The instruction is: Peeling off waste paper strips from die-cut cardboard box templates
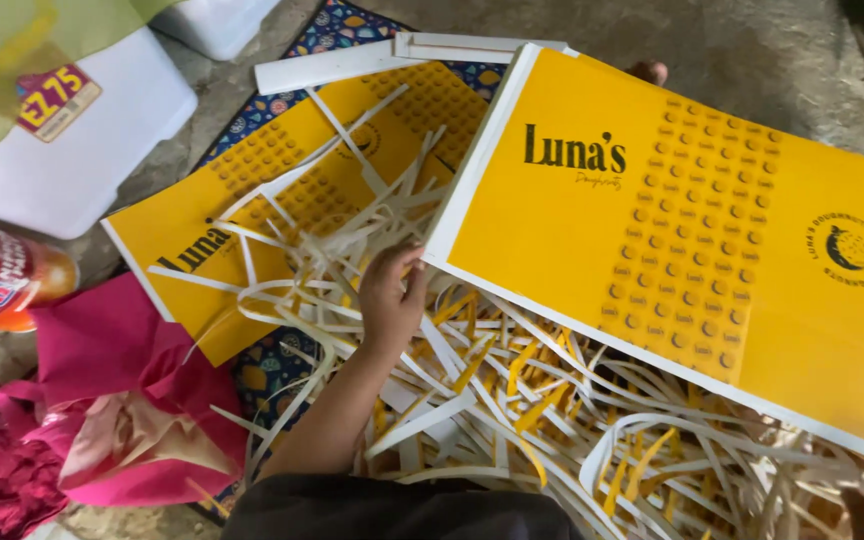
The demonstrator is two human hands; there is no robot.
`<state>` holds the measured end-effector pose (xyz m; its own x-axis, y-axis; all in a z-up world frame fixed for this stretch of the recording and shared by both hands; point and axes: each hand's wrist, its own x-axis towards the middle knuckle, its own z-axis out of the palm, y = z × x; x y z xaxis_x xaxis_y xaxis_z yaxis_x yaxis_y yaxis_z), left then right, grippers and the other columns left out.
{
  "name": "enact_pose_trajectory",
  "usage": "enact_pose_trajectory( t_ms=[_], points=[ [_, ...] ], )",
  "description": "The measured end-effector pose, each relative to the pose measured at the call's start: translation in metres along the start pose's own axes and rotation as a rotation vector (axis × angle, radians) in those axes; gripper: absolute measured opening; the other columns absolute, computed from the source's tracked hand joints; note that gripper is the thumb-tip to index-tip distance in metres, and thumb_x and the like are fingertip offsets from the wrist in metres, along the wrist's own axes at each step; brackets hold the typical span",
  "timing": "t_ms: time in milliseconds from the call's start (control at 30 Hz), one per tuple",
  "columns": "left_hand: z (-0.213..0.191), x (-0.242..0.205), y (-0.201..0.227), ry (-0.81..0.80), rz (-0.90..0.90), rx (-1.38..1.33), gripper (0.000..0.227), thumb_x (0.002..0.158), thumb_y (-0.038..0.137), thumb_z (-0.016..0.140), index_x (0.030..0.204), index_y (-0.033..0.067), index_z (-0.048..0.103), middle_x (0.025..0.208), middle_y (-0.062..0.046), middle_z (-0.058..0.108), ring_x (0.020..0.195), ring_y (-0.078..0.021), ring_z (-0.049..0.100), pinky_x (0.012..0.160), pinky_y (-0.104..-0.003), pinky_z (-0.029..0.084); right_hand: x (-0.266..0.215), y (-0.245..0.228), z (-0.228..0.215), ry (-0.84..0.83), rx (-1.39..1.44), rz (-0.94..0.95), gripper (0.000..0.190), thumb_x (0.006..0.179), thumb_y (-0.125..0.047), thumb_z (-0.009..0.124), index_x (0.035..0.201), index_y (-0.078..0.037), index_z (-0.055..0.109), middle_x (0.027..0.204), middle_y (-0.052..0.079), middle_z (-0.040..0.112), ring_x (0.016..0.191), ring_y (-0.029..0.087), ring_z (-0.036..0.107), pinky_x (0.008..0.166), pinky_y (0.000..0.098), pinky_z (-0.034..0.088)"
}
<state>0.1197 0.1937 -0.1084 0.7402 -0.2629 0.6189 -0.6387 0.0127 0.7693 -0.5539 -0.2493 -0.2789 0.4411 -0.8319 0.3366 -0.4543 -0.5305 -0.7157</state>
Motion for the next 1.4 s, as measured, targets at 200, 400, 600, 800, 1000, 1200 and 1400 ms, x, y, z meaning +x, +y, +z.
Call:
enact_pose_trajectory(
  t_ms=[200,400,600,800,1000,1200,1400],
  points=[
    [-0.004,0.014,0.022,-0.332,0.461,0.565,0.039,0.096,0.013,0.062,0.134,0.0157,0.066,0.143,-0.01,0.056,0.128,-0.0314,0.057,0.107,-0.051,0.045,0.004,-0.259,0.018,0.137,-0.139,-0.076,0.028,0.123,-0.004,0.066,0.151,0.002,0.067,0.129,0.022,0.068,0.102,0.026,0.061,0.101,0.0379,0.051],
    [0.004,0.037,0.006,-0.756,0.41,0.571,0.049,0.091,0.008,0.069,0.14,0.0142,0.065,0.146,-0.011,0.061,0.138,-0.0288,0.054,0.107,-0.053,0.047,0.051,-0.361,0.055,-0.178,-0.674,-0.528,0.054,0.084,-0.036,0.076,0.134,-0.017,0.072,0.148,0.018,0.068,0.13,0.033,0.069,0.109,0.0481,0.058],
    [0.009,0.063,-0.003,-0.856,0.479,0.485,0.063,0.074,0.007,0.086,0.134,0.0139,0.069,0.13,-0.012,0.071,0.121,-0.0269,0.067,0.101,-0.045,0.054,0.073,-0.342,0.064,-0.337,-0.609,-0.497,0.049,0.086,-0.033,0.071,0.133,-0.019,0.069,0.137,-0.001,0.071,0.124,0.024,0.069,0.104,0.0435,0.058],
    [0.013,0.077,0.015,-0.915,0.526,0.591,0.059,0.073,-0.014,0.067,0.124,0.0161,0.074,0.128,-0.006,0.072,0.123,-0.026,0.066,0.103,-0.047,0.051,0.078,-0.373,0.061,-0.391,-0.591,-0.434,0.05,0.081,-0.035,0.074,0.131,-0.03,0.069,0.134,-0.009,0.072,0.119,0.018,0.07,0.103,0.038,0.056],
    [0.016,0.096,0.039,-0.718,0.679,0.661,0.035,0.071,-0.009,0.07,0.094,0.0155,0.077,0.092,-0.001,0.077,0.082,-0.023,0.072,0.093,-0.045,0.053,0.078,-0.35,0.058,-0.339,-0.663,-0.515,0.046,0.089,-0.02,0.066,0.133,-0.035,0.068,0.135,-0.01,0.072,0.113,0.018,0.074,0.093,0.0406,0.063],
    [0.014,0.122,0.072,-0.745,0.572,0.676,0.008,0.077,0.019,0.079,0.079,0.0158,0.072,0.073,0.002,0.072,0.066,-0.0204,0.067,0.088,-0.042,0.053,0.074,-0.349,0.059,-0.307,-0.676,-0.629,0.056,0.082,-0.013,0.066,0.137,-0.022,0.066,0.137,-0.001,0.07,0.111,0.025,0.074,0.094,0.044,0.062],
    [0.015,0.131,0.081,-0.759,0.412,0.554,0.032,0.091,0.032,0.081,0.069,0.0169,0.064,0.07,0.012,0.074,0.059,-0.0142,0.068,0.055,-0.038,0.05,0.073,-0.379,0.066,-0.312,-0.62,-0.576,0.058,0.086,-0.04,0.068,0.142,-0.026,0.062,0.143,0.002,0.067,0.116,0.026,0.072,0.102,0.0477,0.057]
  ],
)
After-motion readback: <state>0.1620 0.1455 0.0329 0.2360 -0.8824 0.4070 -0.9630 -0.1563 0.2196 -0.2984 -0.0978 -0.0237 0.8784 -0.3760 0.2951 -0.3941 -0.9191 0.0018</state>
